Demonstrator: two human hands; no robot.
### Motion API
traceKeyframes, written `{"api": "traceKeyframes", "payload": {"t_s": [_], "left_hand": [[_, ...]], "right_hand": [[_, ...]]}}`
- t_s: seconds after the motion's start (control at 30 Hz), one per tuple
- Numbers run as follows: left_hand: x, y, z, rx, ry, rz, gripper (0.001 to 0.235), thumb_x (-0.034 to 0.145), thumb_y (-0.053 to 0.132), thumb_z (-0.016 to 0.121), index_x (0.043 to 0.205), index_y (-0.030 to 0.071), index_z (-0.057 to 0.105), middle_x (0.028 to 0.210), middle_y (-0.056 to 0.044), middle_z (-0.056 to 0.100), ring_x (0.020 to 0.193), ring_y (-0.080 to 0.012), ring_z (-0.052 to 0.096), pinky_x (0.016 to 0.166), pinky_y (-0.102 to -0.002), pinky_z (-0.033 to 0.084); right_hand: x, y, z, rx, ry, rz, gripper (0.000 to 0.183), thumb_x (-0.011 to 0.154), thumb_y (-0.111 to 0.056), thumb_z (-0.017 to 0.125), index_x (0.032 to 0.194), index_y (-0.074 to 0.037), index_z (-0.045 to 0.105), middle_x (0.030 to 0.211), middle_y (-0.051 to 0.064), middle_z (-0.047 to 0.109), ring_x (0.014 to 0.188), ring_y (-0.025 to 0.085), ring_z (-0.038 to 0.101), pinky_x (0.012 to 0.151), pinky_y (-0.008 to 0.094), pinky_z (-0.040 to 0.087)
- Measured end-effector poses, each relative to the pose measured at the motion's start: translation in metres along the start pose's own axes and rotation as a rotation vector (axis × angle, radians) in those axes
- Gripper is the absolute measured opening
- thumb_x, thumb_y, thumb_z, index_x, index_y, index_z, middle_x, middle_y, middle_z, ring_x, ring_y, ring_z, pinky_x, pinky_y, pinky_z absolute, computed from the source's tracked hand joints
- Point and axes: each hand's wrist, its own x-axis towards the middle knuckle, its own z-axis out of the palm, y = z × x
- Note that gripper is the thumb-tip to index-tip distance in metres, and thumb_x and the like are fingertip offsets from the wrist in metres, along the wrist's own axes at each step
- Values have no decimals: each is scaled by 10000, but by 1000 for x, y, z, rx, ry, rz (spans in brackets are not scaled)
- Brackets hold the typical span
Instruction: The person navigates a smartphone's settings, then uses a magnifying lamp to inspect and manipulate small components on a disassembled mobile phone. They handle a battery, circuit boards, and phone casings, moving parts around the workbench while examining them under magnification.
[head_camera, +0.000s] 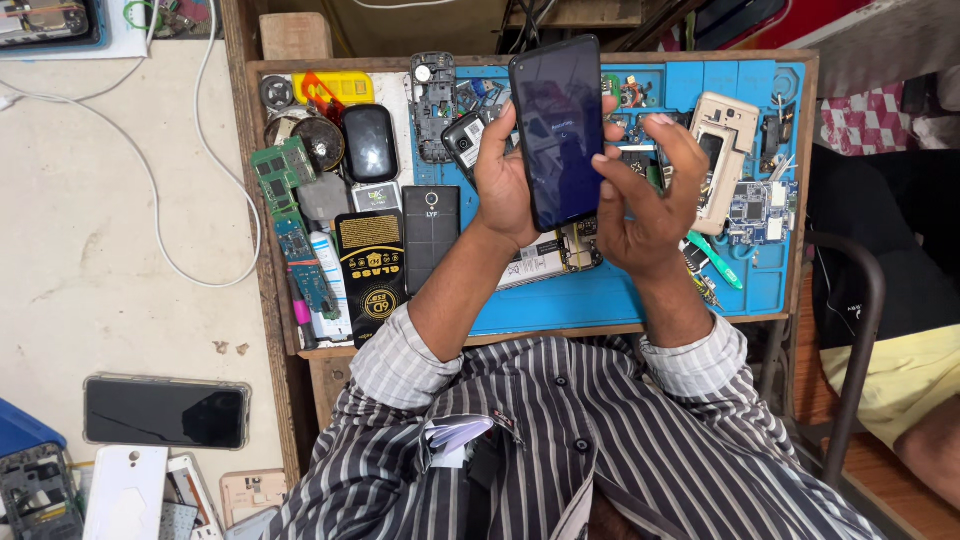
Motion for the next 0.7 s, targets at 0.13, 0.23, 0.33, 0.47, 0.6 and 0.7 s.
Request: {"api": "traceKeyframes", "payload": {"t_s": [0.13, 0.23, 0.33, 0.47, 0.6, 0.7], "left_hand": [[-1, 2, 2, -29, -59, 0, 847, 1091, 646, 231, 1569, -20, 444, 1316, -205, 671, 1173, -271, 673, 1058, -437, 559], [1, 3, 3, -5, -53, 14, 853, 1093, 656, 227, 1571, -20, 431, 1287, -206, 675, 1143, -270, 676, 1043, -424, 567], [3, 3, 3, -1, -48, 16, 842, 1099, 654, 227, 1554, -27, 424, 1256, -212, 675, 1095, -272, 682, 987, -420, 579], [2, 2, -1, 42, -21, 13, 837, 1095, 648, 254, 1547, -37, 420, 1261, -231, 668, 1085, -298, 687, 981, -437, 585], [2, 3, 7, 34, -35, 33, 843, 1077, 643, 299, 1544, -48, 421, 1248, -224, 676, 1078, -291, 687, 984, -426, 578], [-1, 5, 10, 18, -14, 3, 857, 1059, 631, 315, 1590, -36, 401, 1232, -215, 673, 1081, -280, 680, 1017, -419, 564]], "right_hand": [[16, -18, -12, 117, 40, 37, 131, 997, -123, 721, 1077, -20, 742, 1355, 198, 566, 1268, 358, 579, 1071, 475, 509], [22, -47, -52, 388, -72, 95, 307, 947, -233, 718, 1133, 6, 668, 1244, 173, 632, 1137, 335, 659, 934, 431, 561], [14, -72, -94, 978, -385, -13, 344, 950, -315, 666, 1089, -12, 580, 1109, 145, 601, 997, 320, 638, 820, 406, 541], [-12, -105, -100, 1782, -756, -286, 302, 984, -333, 572, 922, -49, 489, 920, 121, 493, 819, 323, 535, 720, 423, 446], [-19, -127, -95, 1984, -860, -449, 382, 1019, -351, 478, 755, -85, 398, 731, 96, 385, 641, 326, 432, 619, 440, 352], [-25, -139, -93, 1998, -800, -448, 454, 1022, -360, 430, 658, -100, 352, 638, 88, 319, 543, 324, 369, 566, 445, 299]]}}
